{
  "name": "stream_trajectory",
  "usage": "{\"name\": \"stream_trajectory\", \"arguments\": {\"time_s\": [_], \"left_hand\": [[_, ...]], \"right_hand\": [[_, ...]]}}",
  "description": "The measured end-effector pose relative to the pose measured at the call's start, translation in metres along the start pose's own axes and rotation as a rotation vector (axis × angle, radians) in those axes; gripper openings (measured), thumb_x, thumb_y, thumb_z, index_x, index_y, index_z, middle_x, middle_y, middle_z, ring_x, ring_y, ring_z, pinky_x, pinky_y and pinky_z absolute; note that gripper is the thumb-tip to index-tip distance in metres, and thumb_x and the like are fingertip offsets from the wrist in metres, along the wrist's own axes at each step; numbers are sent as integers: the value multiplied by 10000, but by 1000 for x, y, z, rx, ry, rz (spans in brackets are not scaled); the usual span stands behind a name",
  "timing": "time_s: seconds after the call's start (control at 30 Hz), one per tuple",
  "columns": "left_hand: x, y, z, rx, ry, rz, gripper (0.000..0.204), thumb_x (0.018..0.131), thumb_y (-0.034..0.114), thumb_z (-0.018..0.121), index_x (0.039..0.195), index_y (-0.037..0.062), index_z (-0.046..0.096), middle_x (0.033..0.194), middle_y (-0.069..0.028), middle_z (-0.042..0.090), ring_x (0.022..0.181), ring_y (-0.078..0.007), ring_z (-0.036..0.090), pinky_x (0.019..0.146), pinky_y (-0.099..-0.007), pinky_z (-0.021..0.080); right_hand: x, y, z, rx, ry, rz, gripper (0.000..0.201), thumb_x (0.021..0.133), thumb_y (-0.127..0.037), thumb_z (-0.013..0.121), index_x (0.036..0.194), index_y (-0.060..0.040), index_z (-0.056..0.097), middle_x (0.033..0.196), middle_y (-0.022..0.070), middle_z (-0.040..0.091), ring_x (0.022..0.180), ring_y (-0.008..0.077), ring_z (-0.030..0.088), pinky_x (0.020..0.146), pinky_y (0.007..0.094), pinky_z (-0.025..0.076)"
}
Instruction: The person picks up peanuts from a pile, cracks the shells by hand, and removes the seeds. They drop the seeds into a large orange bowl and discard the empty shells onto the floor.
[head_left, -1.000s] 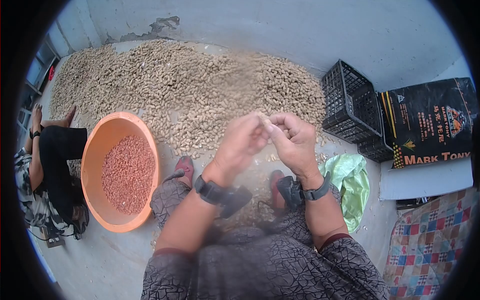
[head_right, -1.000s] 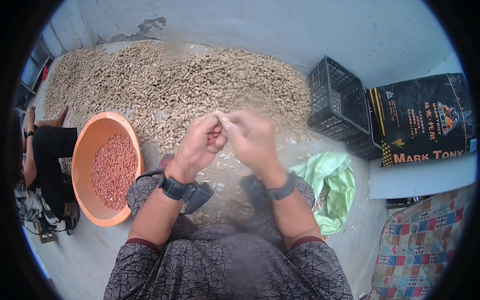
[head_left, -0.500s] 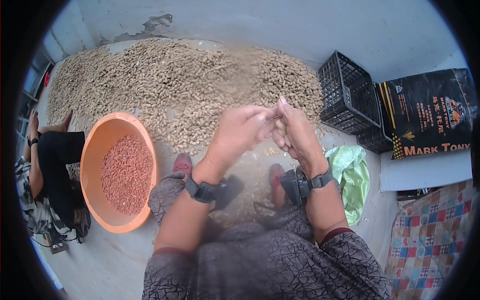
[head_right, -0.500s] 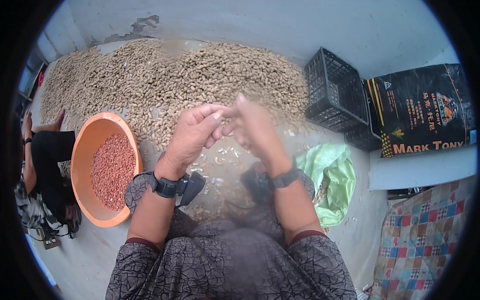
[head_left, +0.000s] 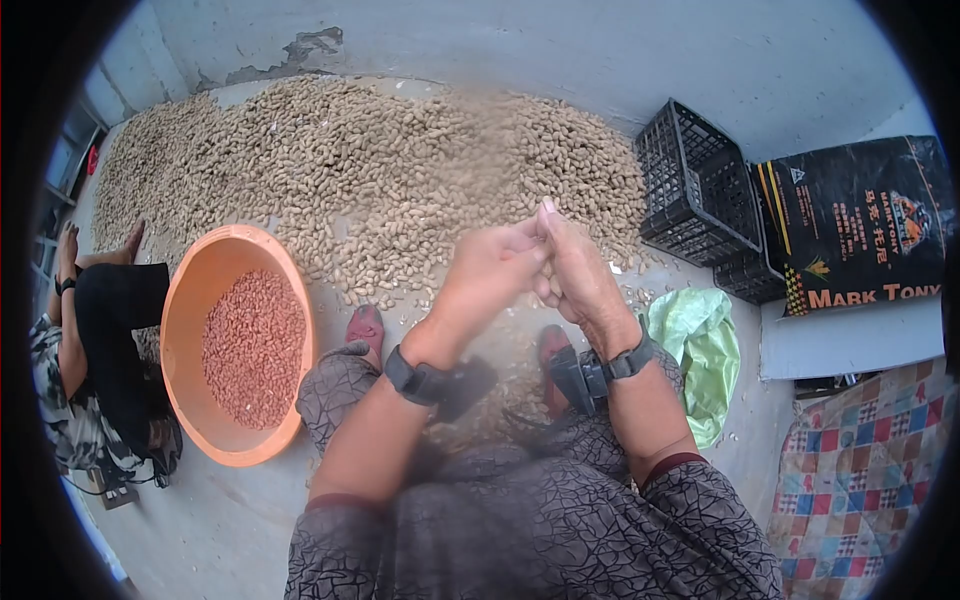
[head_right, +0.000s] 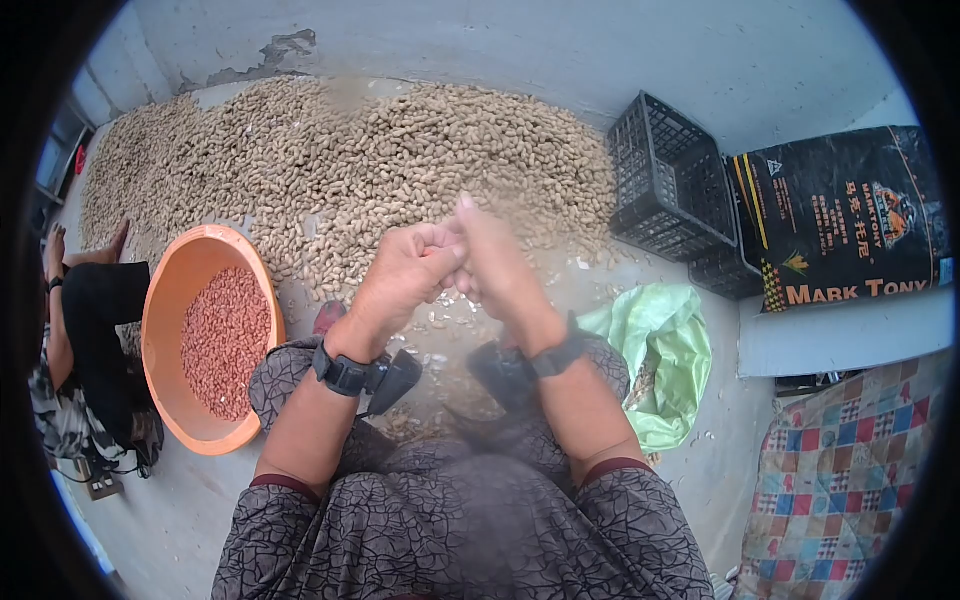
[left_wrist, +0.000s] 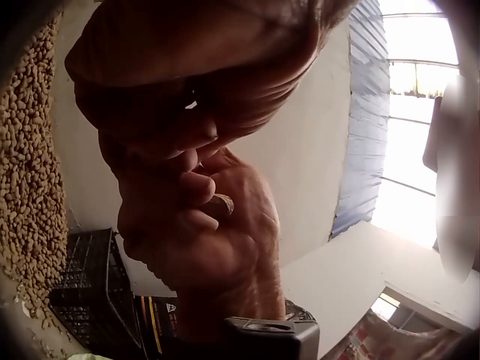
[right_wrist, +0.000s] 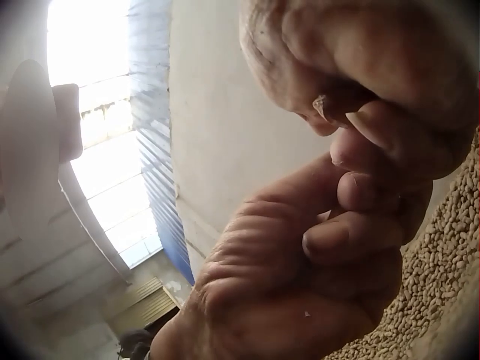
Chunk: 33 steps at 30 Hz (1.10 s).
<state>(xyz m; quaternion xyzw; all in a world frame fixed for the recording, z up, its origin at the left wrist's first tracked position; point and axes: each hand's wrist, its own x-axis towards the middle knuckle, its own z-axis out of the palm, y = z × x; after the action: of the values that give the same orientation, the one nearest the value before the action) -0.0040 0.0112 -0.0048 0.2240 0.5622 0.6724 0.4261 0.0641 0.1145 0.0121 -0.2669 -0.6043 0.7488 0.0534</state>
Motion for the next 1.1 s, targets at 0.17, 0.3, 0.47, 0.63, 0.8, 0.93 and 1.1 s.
{"name": "stream_trajectory", "arguments": {"time_s": [0.17, 0.3, 0.47, 0.63, 0.8, 0.93, 1.1], "left_hand": [[0, -7, -5, -239, -86, 61, 159, 896, 159, 532, 801, 33, 553, 660, -13, 579, 529, -30, 493, 453, -147, 344], [6, -5, -12, -466, 62, 74, 161, 914, 161, 509, 816, 37, 537, 665, -21, 541, 512, -39, 449, 445, -151, 330], [5, -5, -10, -524, 98, 99, 196, 939, 190, 464, 828, 45, 534, 680, -22, 545, 497, -41, 415, 430, -151, 310], [2, -3, -6, -550, 62, 90, 245, 955, 225, 426, 844, 37, 537, 700, -32, 554, 487, -35, 388, 420, -154, 303], [3, -2, -12, -550, 27, 93, 171, 909, 188, 481, 847, 59, 574, 737, -17, 572, 555, -37, 423, 453, -179, 309], [2, 2, -19, -665, -53, 81, 143, 875, 156, 496, 824, 54, 582, 760, -43, 592, 552, -41, 431, 440, -176, 289], [2, 3, -18, -678, -37, 94, 145, 859, 149, 497, 802, 43, 578, 811, -80, 625, 562, -55, 460, 441, -168, 282]], "right_hand": [[-1, -2, 0, -3, 27, -24, 454, 931, -432, 381, 818, -34, 565, 555, 11, 491, 390, 61, 401, 319, 202, 265], [4, 0, -4, 151, 18, -62, 362, 914, -364, 456, 824, -31, 566, 599, 23, 529, 395, 57, 404, 325, 201, 270], [2, -1, -7, 62, 0, -179, 194, 853, -202, 573, 826, -11, 585, 666, 37, 585, 430, 51, 428, 354, 194, 305], [0, -4, -1, -21, 39, -263, 173, 839, -176, 607, 811, -5, 592, 671, 16, 593, 458, 43, 442, 386, 178, 325], [4, 0, -7, -156, 81, -343, 222, 848, -216, 604, 824, 4, 589, 694, 49, 609, 470, 53, 457, 401, 187, 351], [25, 15, -35, 638, -110, 117, 296, 874, -269, 532, 869, 25, 559, 769, 143, 608, 522, 119, 507, 405, 204, 371], [26, 6, -28, 834, 119, 136, 269, 854, -231, 508, 901, 32, 543, 815, 169, 599, 601, 164, 549, 424, 210, 373]]}}
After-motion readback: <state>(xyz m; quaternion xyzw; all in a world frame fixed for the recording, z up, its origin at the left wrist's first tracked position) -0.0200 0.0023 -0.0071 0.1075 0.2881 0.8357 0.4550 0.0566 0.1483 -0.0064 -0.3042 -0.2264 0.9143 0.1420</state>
